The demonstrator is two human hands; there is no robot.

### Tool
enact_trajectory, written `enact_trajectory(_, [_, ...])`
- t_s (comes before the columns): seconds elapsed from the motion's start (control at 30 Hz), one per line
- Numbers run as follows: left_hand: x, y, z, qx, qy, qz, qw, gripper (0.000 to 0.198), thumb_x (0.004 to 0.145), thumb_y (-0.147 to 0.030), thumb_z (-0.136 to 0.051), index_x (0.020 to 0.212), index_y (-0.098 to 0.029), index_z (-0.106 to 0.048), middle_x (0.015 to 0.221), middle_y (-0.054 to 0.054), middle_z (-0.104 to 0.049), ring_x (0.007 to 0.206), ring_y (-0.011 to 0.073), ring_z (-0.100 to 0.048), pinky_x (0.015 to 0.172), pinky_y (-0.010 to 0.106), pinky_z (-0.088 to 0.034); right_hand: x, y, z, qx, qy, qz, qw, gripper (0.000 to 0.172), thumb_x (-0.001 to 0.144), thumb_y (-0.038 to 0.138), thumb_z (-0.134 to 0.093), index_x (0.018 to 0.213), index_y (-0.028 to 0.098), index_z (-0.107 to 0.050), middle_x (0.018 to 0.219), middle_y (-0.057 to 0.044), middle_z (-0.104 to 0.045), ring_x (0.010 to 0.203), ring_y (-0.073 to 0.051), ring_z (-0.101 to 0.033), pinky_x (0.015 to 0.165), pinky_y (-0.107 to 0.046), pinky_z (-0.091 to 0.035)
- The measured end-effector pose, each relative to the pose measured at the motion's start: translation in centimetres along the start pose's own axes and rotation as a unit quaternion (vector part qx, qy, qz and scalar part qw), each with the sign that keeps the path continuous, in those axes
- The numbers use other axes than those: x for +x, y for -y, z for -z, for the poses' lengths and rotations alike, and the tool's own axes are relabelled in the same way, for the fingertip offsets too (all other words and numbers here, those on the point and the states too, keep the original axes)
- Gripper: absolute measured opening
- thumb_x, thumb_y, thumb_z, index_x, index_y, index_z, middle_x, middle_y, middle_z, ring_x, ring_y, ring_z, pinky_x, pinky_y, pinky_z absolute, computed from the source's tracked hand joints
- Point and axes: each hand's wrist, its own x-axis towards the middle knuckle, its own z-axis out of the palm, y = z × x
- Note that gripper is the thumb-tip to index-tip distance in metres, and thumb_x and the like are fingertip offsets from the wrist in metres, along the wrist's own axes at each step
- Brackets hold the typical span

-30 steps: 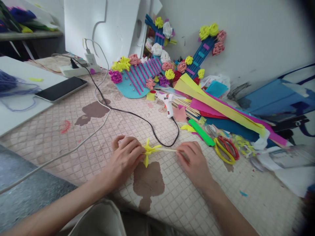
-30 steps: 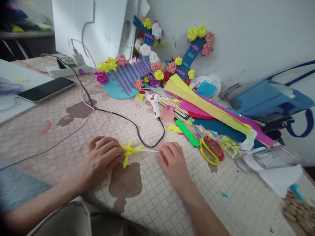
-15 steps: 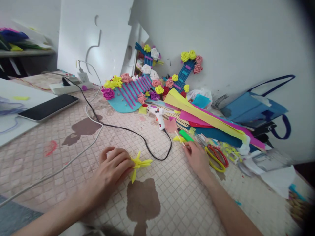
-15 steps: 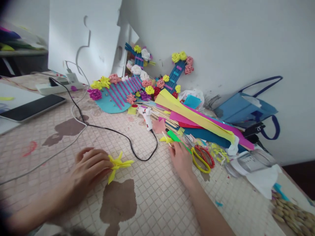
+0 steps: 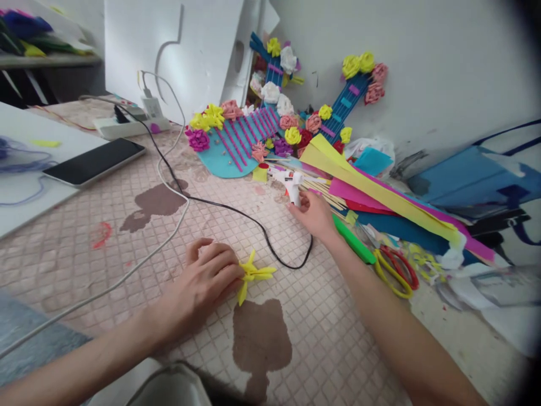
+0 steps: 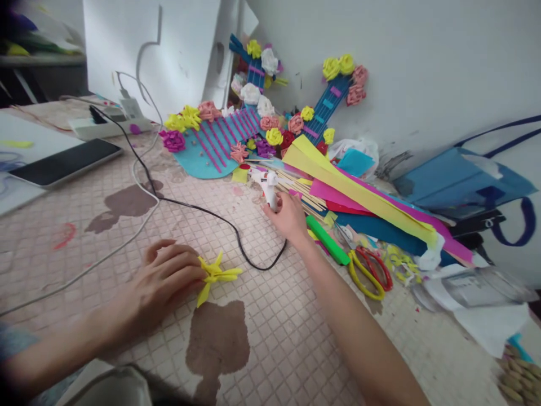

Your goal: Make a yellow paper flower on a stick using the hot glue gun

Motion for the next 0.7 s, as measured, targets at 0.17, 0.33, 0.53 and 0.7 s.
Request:
enact_trajectory(0.17, [0.2,0.0,0.3,-0.02,0.018,0.007,1.0,0.018,0.094,-0.02,-0.046,0.082,-0.019,-0.06,0.086,0.0,-0.063,0.091,0.0165,-0.052,0.095,0.039,-0.023,1.8,1.0,-1.1,0.074,0.053,-0.083,0.992,0.028,0.074,0.044,-0.061,0.074,0.016,-0.061,0.061,0.0,-0.056,0.059,-0.015,-0.049,0.057,-0.028,-0.037])
enact_trajectory(0.33, [0.0,0.3,0.2,-0.033,0.012,0.007,0.999,0.016,0.094,-0.02,-0.047,0.085,-0.02,-0.061,0.088,0.0,-0.064,0.093,0.0168,-0.052,0.096,0.04,-0.022,-2.3,2.1,2.0,0.249,0.042,-0.104,0.962,0.022,0.08,0.04,-0.056,0.081,0.018,-0.058,0.064,0.001,-0.055,0.058,-0.013,-0.049,0.055,-0.027,-0.04])
enact_trajectory(0.53, [-0.3,0.5,-0.3,-0.049,0.009,-0.005,0.999,0.015,0.093,-0.014,-0.047,0.091,-0.021,-0.06,0.092,0.001,-0.064,0.098,0.0178,-0.052,0.098,0.041,-0.021,-9.5,2.7,7.5,0.289,0.131,-0.141,0.938,0.021,0.082,0.037,-0.057,0.071,0.02,-0.056,0.056,0.001,-0.054,0.051,-0.013,-0.05,0.049,-0.027,-0.044])
enact_trajectory(0.7, [-0.5,0.5,-0.3,-0.033,0.021,-0.02,0.999,0.014,0.093,-0.015,-0.046,0.095,-0.021,-0.059,0.094,0.002,-0.064,0.101,0.0185,-0.051,0.1,0.042,-0.02,-12.5,2.8,9.5,0.211,0.216,-0.029,0.953,0.014,0.079,0.038,-0.061,0.078,0.024,-0.063,0.062,0.0,-0.062,0.055,-0.017,-0.058,0.047,-0.027,-0.047])
